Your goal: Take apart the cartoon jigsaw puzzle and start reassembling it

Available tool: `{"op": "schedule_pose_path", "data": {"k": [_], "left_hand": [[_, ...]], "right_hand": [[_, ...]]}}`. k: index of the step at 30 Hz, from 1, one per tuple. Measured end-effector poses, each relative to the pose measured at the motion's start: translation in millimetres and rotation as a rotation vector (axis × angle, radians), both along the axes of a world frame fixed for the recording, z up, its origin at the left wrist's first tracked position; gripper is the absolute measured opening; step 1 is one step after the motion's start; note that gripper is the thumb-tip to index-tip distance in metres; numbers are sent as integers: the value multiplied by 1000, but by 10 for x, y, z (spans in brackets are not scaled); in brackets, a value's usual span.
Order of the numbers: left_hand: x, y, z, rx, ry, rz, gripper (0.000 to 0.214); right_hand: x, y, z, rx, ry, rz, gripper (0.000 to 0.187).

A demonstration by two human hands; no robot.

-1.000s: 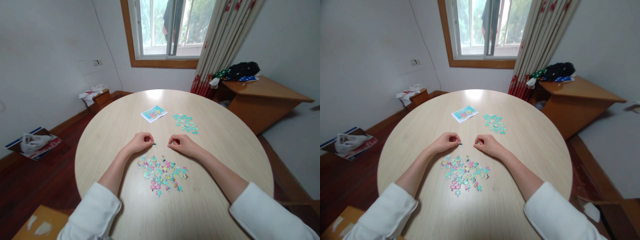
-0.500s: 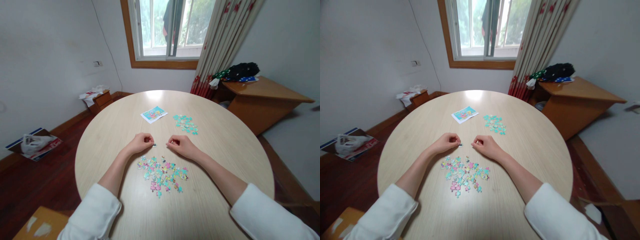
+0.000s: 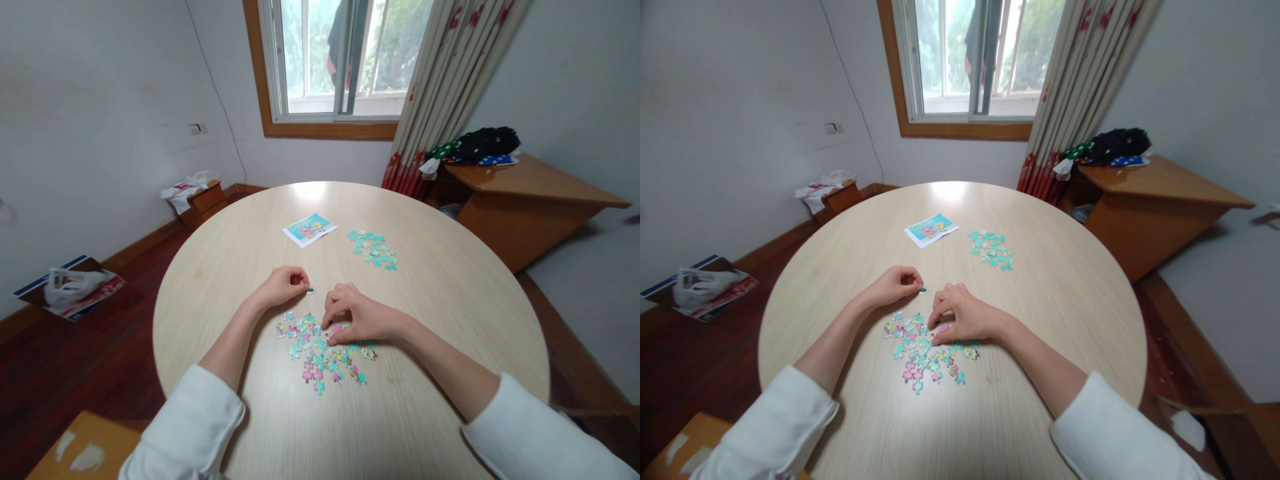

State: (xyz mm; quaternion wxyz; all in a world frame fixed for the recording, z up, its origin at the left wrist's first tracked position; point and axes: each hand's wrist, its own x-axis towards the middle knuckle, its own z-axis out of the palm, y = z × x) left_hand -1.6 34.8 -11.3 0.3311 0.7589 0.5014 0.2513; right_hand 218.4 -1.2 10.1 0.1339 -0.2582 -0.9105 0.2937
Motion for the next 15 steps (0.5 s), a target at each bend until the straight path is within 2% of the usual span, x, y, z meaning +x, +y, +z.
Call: {"op": "schedule_pose_path", "data": {"k": [7,15], "left_hand": [[1,-8,11,2,-9,2,13],[-1,11,-10,12,20,6,14]], "right_hand": [[-1,10,-1,-22,-43,28,21],[-17,-16,17,-26,-54,-10,13]]}}
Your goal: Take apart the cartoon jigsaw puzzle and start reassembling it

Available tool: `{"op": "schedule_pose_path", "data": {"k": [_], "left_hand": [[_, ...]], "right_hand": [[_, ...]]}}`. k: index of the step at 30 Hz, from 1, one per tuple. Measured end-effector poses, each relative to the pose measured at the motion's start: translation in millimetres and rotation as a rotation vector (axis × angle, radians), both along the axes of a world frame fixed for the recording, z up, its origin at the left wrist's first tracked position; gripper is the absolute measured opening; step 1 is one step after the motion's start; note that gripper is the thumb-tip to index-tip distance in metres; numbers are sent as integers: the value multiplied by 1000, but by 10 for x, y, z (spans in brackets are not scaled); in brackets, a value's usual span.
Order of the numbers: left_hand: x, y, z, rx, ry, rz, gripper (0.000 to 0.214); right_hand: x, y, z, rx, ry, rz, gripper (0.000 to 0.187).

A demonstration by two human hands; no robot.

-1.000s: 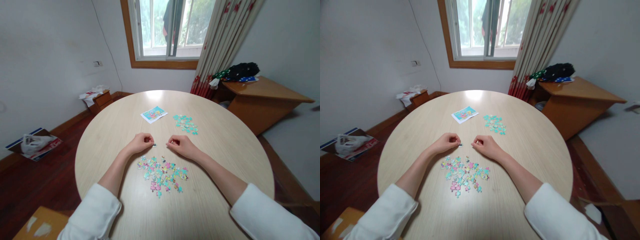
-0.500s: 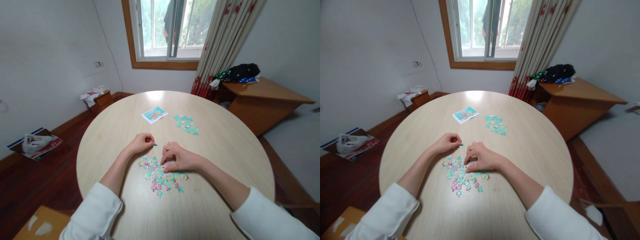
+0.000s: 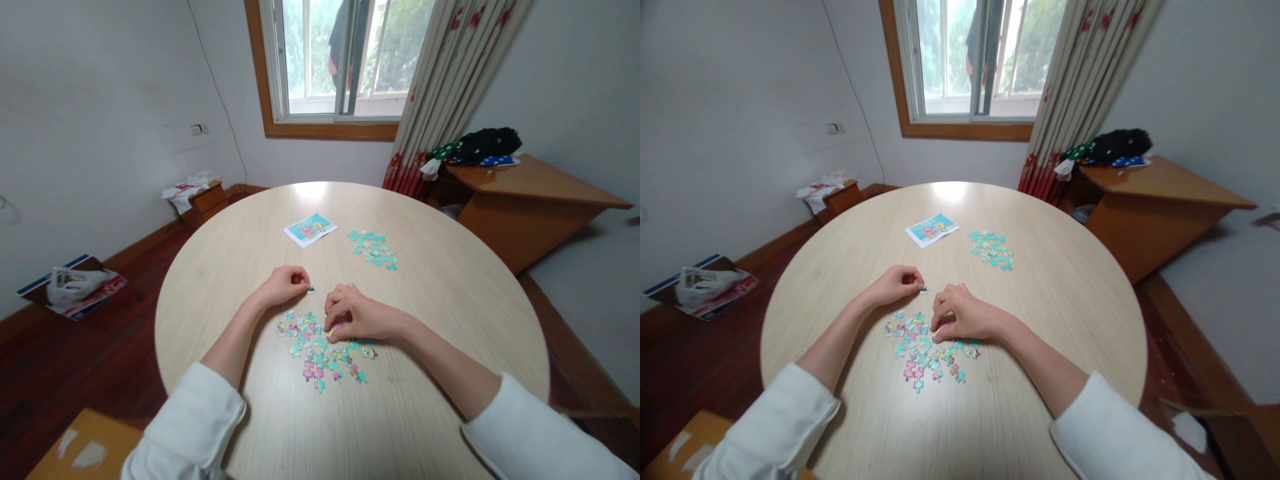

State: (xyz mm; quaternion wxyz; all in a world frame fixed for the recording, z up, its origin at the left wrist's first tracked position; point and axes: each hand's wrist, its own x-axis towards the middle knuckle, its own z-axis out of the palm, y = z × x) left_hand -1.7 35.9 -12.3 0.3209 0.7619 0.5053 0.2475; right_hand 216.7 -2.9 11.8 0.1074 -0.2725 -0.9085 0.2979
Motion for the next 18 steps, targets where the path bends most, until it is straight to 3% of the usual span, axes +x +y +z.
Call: {"op": "schedule_pose_path", "data": {"k": [8,18], "left_hand": [[1,-12,14,-3,-13,2,14],[8,-19,36,-4,-7,-2,14]], "right_hand": [[1,0,9,4,-18,-1,19],[-6,-28,36,-18,-25,17,10]]}}
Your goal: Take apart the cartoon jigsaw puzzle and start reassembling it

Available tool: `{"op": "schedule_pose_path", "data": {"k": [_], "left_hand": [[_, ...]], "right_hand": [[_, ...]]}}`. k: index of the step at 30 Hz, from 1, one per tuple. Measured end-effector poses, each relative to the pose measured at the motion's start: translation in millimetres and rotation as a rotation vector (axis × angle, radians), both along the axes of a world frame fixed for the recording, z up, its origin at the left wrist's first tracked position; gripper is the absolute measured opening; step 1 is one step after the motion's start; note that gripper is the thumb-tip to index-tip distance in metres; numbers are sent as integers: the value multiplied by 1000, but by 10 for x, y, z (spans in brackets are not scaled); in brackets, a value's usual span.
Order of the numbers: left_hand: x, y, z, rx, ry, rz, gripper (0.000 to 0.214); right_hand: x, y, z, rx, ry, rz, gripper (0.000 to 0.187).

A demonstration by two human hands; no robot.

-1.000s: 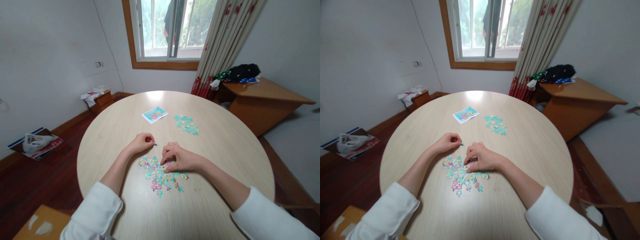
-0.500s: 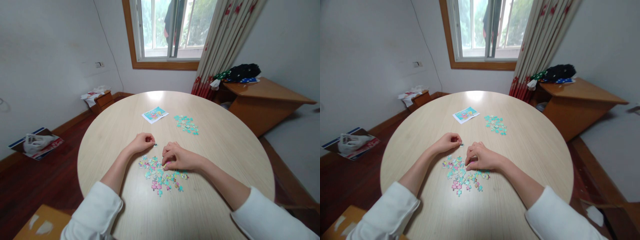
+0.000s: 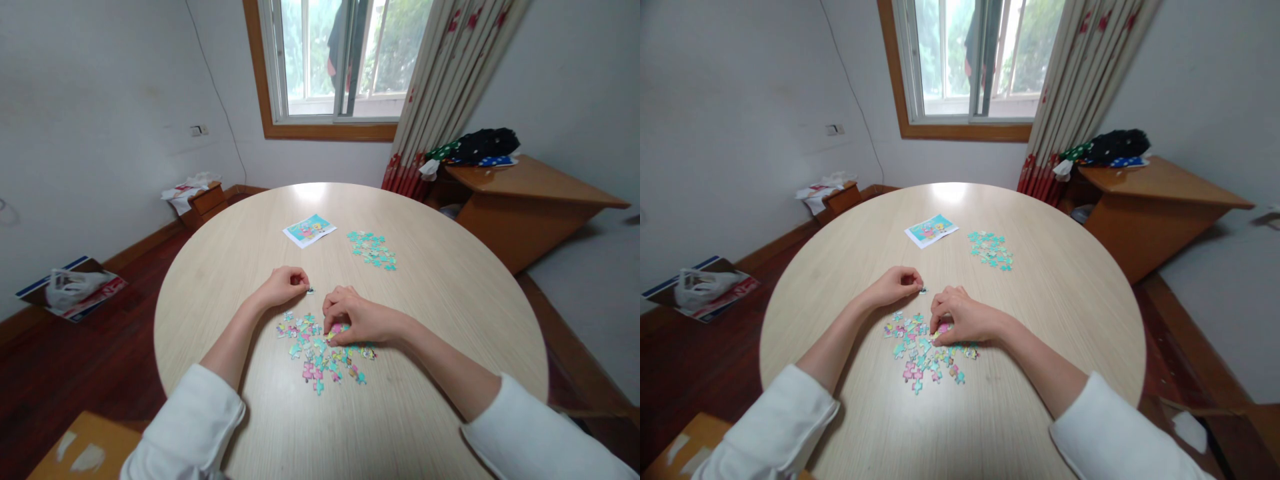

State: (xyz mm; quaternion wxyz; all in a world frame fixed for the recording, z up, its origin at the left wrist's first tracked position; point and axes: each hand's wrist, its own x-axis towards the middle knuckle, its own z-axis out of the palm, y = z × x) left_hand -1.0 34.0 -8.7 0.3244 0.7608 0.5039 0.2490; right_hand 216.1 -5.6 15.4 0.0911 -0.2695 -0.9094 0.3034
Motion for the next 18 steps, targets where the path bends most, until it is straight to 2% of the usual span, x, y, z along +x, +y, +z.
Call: {"op": "schedule_pose_path", "data": {"k": [8,14,18], "left_hand": [[-4,1,-10,3,-10,1,14],[2,2,-11,4,-5,2,13],[0,4,-16,4,-6,1,12]], "right_hand": [[-11,-21,27,-25,31,14,9],[-8,-30,22,-64,33,-34,12],[-20,-40,1,-163,88,-55,9]]}}
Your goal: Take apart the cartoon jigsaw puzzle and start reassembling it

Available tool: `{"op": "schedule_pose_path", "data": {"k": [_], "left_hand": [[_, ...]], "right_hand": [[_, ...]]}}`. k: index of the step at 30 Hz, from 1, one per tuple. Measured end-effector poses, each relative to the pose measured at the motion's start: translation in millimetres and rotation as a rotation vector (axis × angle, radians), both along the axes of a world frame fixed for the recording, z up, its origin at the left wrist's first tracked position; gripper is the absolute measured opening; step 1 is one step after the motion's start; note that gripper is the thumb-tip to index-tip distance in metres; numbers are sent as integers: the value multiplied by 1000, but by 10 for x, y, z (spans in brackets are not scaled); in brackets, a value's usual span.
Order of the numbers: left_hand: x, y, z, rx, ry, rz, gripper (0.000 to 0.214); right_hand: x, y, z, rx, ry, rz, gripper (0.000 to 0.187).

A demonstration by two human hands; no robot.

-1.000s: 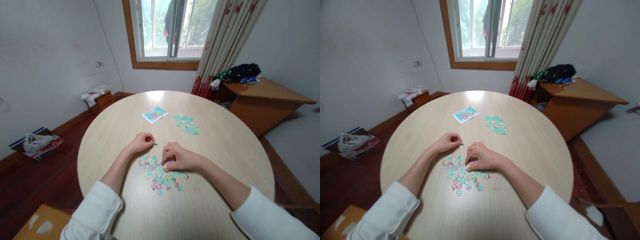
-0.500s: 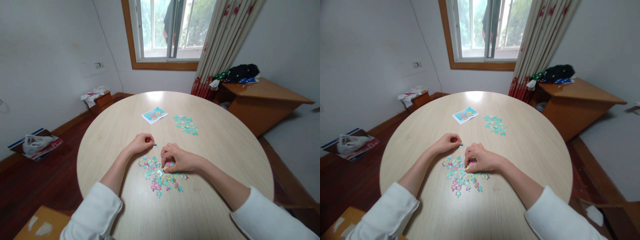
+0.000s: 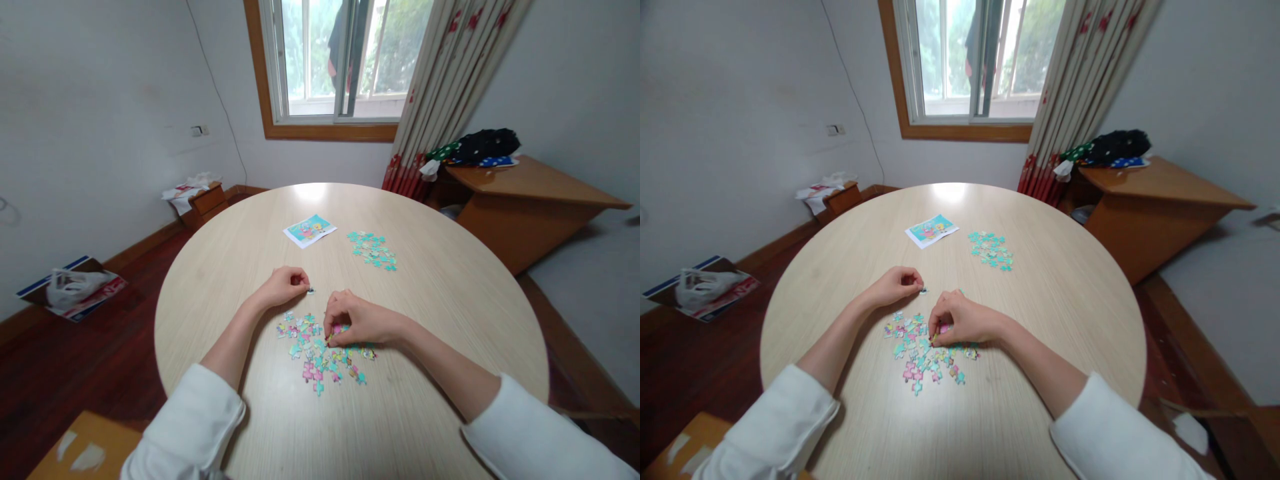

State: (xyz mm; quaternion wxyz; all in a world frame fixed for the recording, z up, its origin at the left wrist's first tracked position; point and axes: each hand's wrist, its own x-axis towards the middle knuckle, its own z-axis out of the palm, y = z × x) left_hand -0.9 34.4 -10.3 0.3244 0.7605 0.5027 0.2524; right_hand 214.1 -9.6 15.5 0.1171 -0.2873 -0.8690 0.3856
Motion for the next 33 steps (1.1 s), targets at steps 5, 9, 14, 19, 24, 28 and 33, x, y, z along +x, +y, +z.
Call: {"op": "schedule_pose_path", "data": {"k": [5,9,14,19,24,28,33], "left_hand": [[-4,-1,1,-15,-26,3,13],[-3,-8,15,-28,-20,-2,13],[-1,-7,9,-37,-33,-2,11],[2,11,-23,-21,-35,12,14],[31,9,-28,9,-16,47,15],[80,7,-36,55,-17,123,12],[164,-20,-21,145,-77,170,9]], "right_hand": [[4,25,-55,-312,231,-175,13],[73,206,-131,-237,453,-476,20],[174,453,-239,-126,530,-703,21],[164,479,-298,-204,606,-741,27],[136,449,-303,-222,628,-719,31],[138,440,-298,-222,610,-699,33],[125,436,-312,-244,597,-686,30]]}}
